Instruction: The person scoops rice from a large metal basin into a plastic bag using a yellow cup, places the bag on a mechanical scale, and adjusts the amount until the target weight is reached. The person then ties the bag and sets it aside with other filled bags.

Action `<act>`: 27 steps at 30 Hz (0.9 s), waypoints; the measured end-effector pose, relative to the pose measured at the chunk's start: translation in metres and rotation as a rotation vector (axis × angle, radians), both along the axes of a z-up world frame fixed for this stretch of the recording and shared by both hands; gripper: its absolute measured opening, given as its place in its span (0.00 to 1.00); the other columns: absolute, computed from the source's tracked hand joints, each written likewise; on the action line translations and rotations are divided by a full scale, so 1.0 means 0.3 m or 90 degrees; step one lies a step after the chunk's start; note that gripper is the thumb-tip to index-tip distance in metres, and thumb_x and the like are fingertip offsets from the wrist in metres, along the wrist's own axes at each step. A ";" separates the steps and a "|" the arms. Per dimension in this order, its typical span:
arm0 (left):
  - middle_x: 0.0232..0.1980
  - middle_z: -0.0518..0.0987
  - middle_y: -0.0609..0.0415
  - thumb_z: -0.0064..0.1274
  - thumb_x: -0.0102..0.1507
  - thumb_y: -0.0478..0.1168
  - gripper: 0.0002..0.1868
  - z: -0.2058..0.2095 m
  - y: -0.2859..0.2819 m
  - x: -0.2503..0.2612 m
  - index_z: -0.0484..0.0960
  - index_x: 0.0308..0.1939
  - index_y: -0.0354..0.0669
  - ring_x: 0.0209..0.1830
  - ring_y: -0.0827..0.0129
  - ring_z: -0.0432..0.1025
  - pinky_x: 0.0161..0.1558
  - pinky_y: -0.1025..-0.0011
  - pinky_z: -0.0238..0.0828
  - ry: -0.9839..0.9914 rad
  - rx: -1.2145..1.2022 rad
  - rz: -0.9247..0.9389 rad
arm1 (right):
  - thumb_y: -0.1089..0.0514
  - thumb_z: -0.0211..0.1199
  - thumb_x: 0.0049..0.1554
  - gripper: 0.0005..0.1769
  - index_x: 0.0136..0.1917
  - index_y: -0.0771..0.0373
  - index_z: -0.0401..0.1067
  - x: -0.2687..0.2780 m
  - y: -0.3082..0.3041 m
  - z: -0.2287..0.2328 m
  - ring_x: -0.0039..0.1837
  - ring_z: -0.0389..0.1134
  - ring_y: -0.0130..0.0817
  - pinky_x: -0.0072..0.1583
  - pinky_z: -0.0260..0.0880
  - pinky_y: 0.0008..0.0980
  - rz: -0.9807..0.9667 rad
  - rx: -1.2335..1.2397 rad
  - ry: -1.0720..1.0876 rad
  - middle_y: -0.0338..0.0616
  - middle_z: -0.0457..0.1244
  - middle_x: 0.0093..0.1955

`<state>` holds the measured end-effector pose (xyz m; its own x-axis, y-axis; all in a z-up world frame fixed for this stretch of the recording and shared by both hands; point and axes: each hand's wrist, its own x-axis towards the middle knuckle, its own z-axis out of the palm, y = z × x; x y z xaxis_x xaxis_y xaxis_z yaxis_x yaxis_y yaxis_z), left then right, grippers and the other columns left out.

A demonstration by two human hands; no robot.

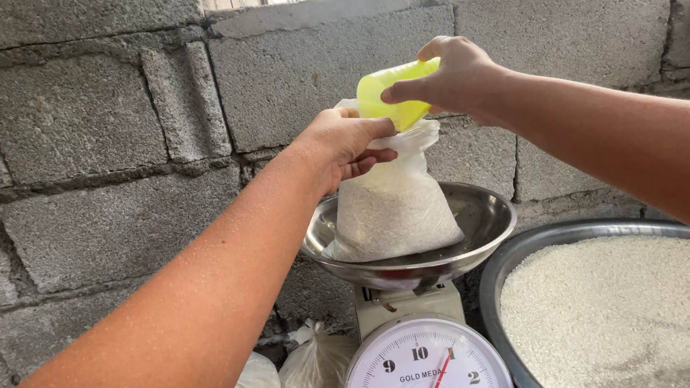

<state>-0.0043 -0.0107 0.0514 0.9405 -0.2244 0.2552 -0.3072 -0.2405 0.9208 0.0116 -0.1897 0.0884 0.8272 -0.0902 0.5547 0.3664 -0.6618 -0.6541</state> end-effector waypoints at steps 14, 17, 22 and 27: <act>0.45 0.82 0.54 0.58 0.60 0.40 0.23 -0.005 0.005 0.011 0.73 0.58 0.41 0.35 0.77 0.79 0.34 0.79 0.73 -0.006 -0.004 0.000 | 0.48 0.79 0.44 0.51 0.71 0.73 0.60 -0.006 -0.008 -0.016 0.60 0.72 0.45 0.55 0.79 0.33 0.032 -0.015 -0.024 0.63 0.61 0.64; 0.45 0.83 0.53 0.58 0.60 0.39 0.24 -0.008 0.003 0.008 0.72 0.59 0.41 0.35 0.77 0.79 0.34 0.79 0.73 -0.007 -0.006 0.001 | 0.48 0.79 0.45 0.51 0.71 0.75 0.59 -0.010 -0.011 -0.016 0.60 0.73 0.46 0.56 0.81 0.32 0.048 0.050 0.000 0.63 0.61 0.63; 0.46 0.82 0.52 0.57 0.61 0.39 0.24 -0.006 0.002 -0.003 0.72 0.60 0.40 0.35 0.77 0.79 0.34 0.79 0.74 -0.005 -0.006 0.003 | 0.46 0.74 0.49 0.45 0.68 0.77 0.62 -0.024 -0.007 0.003 0.65 0.71 0.47 0.58 0.77 0.34 0.059 0.166 0.088 0.59 0.62 0.65; 0.46 0.82 0.52 0.57 0.60 0.41 0.25 -0.003 0.001 -0.009 0.73 0.62 0.44 0.33 0.78 0.77 0.33 0.80 0.73 -0.006 0.024 0.033 | 0.47 0.70 0.54 0.45 0.76 0.63 0.53 -0.068 -0.027 0.025 0.73 0.57 0.68 0.58 0.77 0.40 0.091 0.464 0.148 0.58 0.50 0.76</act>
